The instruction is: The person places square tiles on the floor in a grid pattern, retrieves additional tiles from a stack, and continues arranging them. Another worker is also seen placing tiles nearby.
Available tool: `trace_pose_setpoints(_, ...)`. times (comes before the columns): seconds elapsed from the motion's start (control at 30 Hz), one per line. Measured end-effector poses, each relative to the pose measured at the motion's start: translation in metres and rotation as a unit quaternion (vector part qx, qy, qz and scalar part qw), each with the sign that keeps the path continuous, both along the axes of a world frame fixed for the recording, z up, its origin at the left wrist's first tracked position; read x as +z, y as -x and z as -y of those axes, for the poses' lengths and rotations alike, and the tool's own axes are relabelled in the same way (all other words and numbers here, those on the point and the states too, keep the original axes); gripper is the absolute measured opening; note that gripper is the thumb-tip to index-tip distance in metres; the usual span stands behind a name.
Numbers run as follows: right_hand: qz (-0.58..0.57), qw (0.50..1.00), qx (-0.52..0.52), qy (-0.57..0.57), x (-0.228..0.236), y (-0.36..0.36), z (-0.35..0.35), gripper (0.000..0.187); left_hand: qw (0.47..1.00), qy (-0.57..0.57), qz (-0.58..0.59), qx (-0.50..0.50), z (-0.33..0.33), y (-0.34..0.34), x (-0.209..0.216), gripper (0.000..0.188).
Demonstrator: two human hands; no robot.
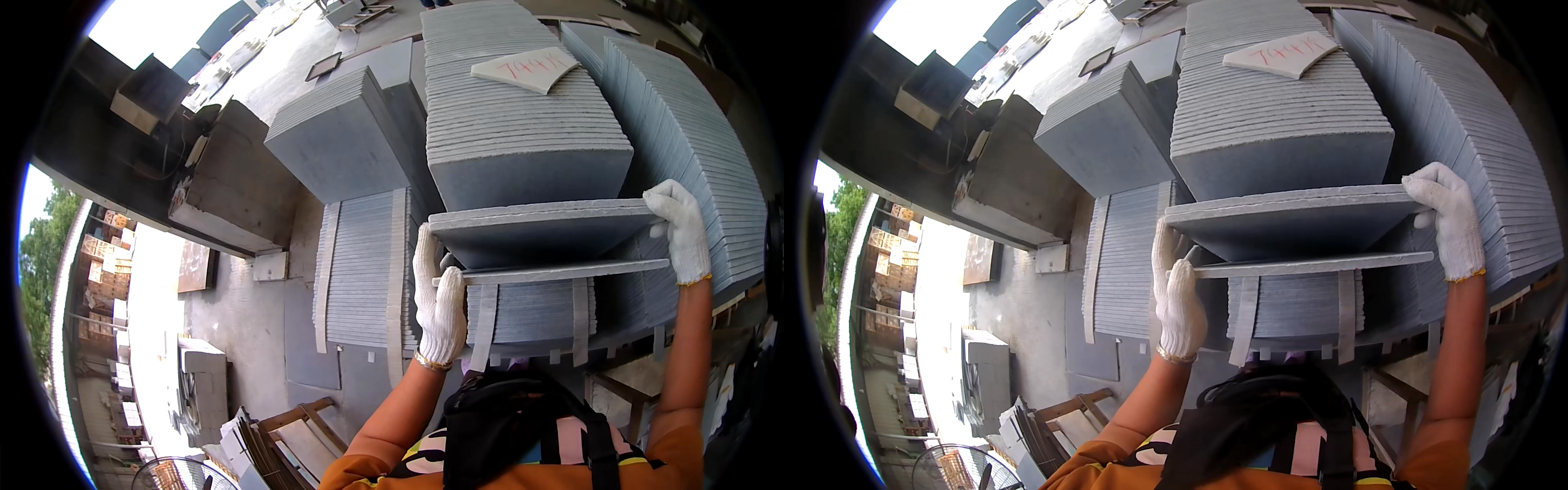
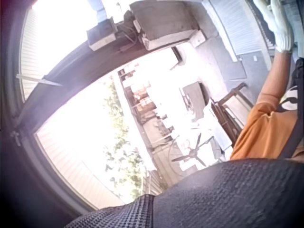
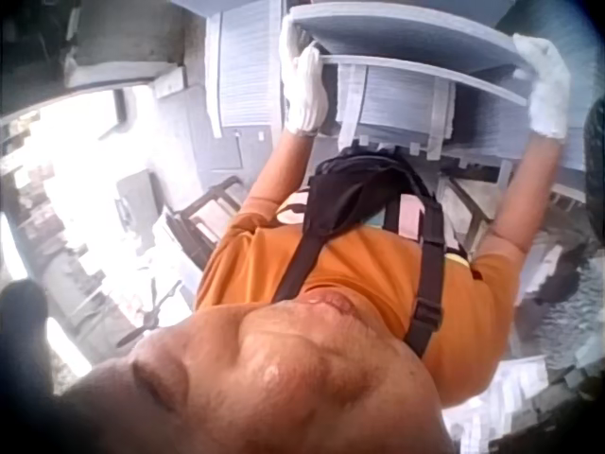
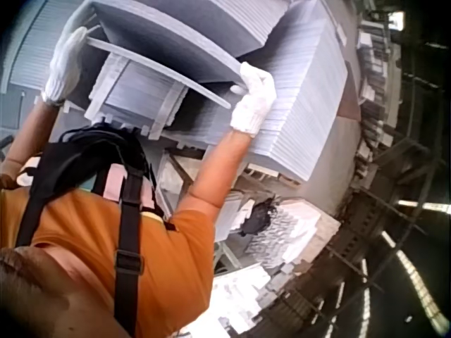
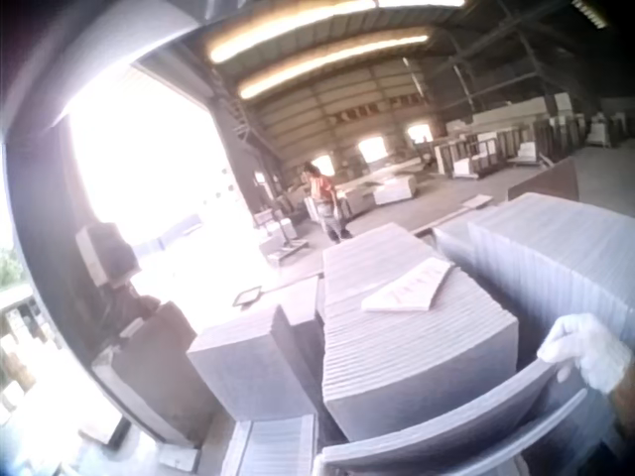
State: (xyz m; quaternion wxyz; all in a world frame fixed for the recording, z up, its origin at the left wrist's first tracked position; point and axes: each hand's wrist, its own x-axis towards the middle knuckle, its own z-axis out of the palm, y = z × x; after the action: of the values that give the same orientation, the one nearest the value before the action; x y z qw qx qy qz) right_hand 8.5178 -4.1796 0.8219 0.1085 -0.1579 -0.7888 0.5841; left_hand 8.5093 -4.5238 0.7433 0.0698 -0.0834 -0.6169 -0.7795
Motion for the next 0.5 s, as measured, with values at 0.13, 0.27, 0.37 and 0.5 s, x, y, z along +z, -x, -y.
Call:
trace_pose_setpoints(0.13, 0.008, 1.0, 0.021, 0.002, 0.002, 0.004, -0.008, 0.026, 0.998, 0.059, -0.013, 0.031, -0.004, -0.001, 0.005, 0.08)
trace_pose_setpoints(0.27, 0.011, 1.0, -0.008, -0.013, 0.006, 0.016, 0.003, 0.028, 0.998, 0.044, -0.001, 0.046, -0.004, -0.014, -0.001, 0.074)
trace_pose_setpoints(0.37, 0.018, 1.0, -0.019, -0.016, 0.01, 0.021, 0.006, 0.029, 0.995, 0.056, -0.023, 0.077, -0.002, -0.027, -0.016, 0.069)
trace_pose_setpoints(0.5, 0.013, 0.999, -0.032, 0.005, -0.003, 0.027, 0.001, 0.035, 0.983, 0.156, -0.061, 0.079, 0.003, -0.038, -0.016, 0.063)
